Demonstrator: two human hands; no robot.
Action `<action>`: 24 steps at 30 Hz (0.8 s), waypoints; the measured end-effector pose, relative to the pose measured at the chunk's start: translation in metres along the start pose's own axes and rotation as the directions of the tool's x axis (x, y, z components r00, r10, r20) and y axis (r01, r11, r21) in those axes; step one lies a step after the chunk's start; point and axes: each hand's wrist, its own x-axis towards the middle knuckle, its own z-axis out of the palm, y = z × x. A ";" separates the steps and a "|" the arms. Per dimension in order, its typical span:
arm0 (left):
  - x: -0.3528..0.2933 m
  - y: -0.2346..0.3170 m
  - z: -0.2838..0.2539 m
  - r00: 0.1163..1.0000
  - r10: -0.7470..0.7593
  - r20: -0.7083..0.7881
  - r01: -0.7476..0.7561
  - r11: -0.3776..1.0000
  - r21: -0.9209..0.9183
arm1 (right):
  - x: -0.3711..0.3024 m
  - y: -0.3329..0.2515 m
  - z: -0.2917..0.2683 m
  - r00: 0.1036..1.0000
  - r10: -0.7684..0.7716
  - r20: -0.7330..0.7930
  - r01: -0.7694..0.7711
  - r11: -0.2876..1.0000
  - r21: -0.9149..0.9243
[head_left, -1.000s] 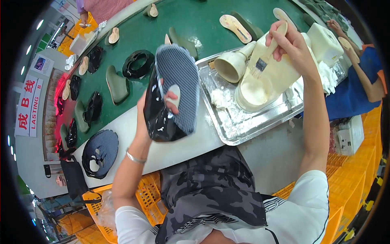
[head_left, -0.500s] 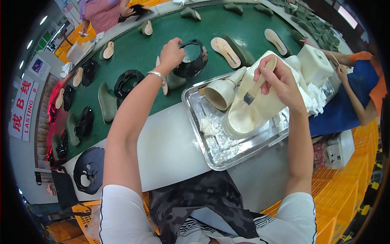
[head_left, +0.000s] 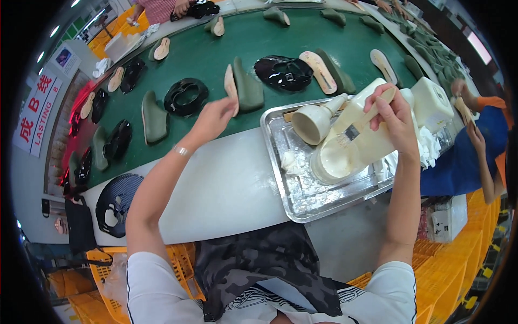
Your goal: Applying adhesive to the inner lining of shoe components using a brush at a factory station.
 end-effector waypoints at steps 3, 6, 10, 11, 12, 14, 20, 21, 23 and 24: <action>-0.095 -0.004 -0.036 0.984 -0.172 -0.043 0.169 0.983 -0.067 | 0.004 0.005 0.000 1.000 -0.002 0.024 0.001 1.000 0.009; -0.176 -0.004 -0.084 0.932 -0.316 -0.175 0.314 0.949 -0.044 | 0.010 0.016 0.007 0.998 -0.049 -0.036 0.049 0.999 -0.002; -0.240 0.000 -0.148 0.852 -0.244 -0.463 0.395 0.881 0.262 | 0.004 0.021 -0.028 0.998 -0.020 -0.056 0.019 1.000 -0.008; -0.253 -0.004 -0.161 0.830 -0.215 -0.515 0.440 0.821 0.365 | 0.003 0.020 -0.030 0.998 0.003 -0.065 -0.003 1.000 -0.010; -0.269 -0.007 -0.173 0.823 -0.210 -0.528 0.487 0.738 0.466 | 0.005 0.022 -0.026 1.000 0.002 -0.021 -0.002 1.000 0.010; -0.299 -0.013 -0.188 0.793 -0.331 -0.512 0.600 0.576 0.556 | 0.010 0.021 -0.019 0.999 -0.030 0.014 0.030 1.000 -0.002; -0.321 -0.024 -0.185 0.864 -0.225 -0.450 0.503 0.370 0.781 | 0.012 0.024 -0.015 0.999 -0.030 0.023 0.028 0.998 0.056; -0.318 -0.025 -0.185 0.874 -0.212 -0.438 0.486 0.324 0.812 | 0.011 0.025 -0.017 0.999 -0.034 0.020 0.033 0.998 0.047; -0.313 -0.028 -0.184 0.853 -0.285 -0.438 0.513 0.297 0.805 | 0.010 0.026 -0.018 0.999 -0.037 0.011 0.037 0.999 0.034; -0.311 -0.031 -0.185 0.826 -0.362 -0.431 0.535 0.265 0.802 | 0.010 0.025 -0.017 1.000 -0.031 0.004 0.031 0.999 0.021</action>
